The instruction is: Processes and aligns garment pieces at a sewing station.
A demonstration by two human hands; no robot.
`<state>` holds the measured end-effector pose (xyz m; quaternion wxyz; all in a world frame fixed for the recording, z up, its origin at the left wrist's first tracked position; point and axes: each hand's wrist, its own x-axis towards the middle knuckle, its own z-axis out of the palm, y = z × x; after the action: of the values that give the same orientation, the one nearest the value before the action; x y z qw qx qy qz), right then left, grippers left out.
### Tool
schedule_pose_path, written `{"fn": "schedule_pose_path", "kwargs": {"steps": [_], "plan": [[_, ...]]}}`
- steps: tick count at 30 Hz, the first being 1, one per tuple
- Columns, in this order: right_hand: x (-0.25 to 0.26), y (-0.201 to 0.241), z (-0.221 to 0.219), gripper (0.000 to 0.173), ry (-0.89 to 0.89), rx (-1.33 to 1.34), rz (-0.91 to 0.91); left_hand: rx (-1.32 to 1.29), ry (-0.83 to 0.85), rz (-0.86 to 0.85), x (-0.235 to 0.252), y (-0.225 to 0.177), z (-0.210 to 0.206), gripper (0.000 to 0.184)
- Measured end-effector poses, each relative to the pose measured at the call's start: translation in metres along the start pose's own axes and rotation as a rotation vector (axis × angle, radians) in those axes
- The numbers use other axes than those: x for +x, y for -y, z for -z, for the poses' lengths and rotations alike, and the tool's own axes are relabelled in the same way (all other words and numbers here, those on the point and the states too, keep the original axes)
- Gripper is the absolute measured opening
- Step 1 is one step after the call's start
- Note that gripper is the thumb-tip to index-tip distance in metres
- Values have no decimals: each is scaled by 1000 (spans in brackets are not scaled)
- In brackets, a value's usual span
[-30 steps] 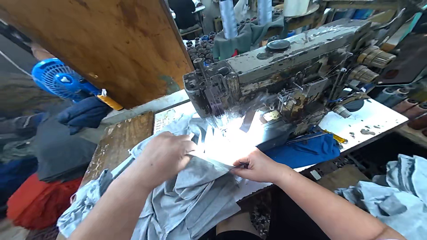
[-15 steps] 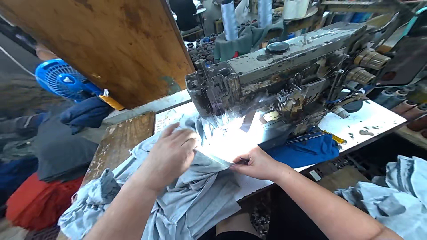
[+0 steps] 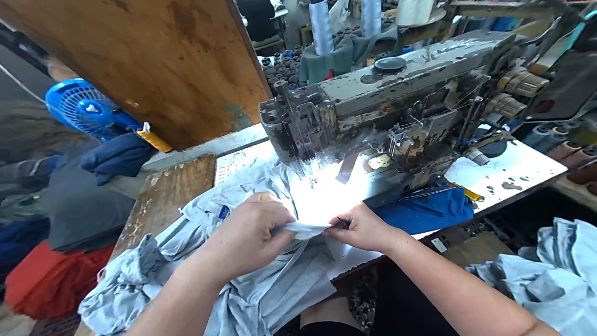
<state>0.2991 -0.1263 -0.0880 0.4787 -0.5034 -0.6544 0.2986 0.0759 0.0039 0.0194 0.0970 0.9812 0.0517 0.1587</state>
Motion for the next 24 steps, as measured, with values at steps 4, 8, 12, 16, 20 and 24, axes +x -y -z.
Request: {"fn": "schedule_pose_path", "kwargs": {"steps": [4,8,12,16,20,24], "plan": [[-2,-4,-2,19,-1,17,17,150,49,-6,5,-12,5,39],[-4,-5,-3,18,1,18,29,107,85,33,6,-17,5,35],[-7,-7,-4,18,3,25,63,167,72,10,9,-21,1,34],[-11,-10,-8,19,2,48,102,213,30,0,10,-29,-3,34],[-17,-15,-11,17,-28,94,135,263,-40,19,10,-52,-20,37],[-24,-15,-13,15,-71,90,211,315,-127,69,8,-72,-45,38]]}}
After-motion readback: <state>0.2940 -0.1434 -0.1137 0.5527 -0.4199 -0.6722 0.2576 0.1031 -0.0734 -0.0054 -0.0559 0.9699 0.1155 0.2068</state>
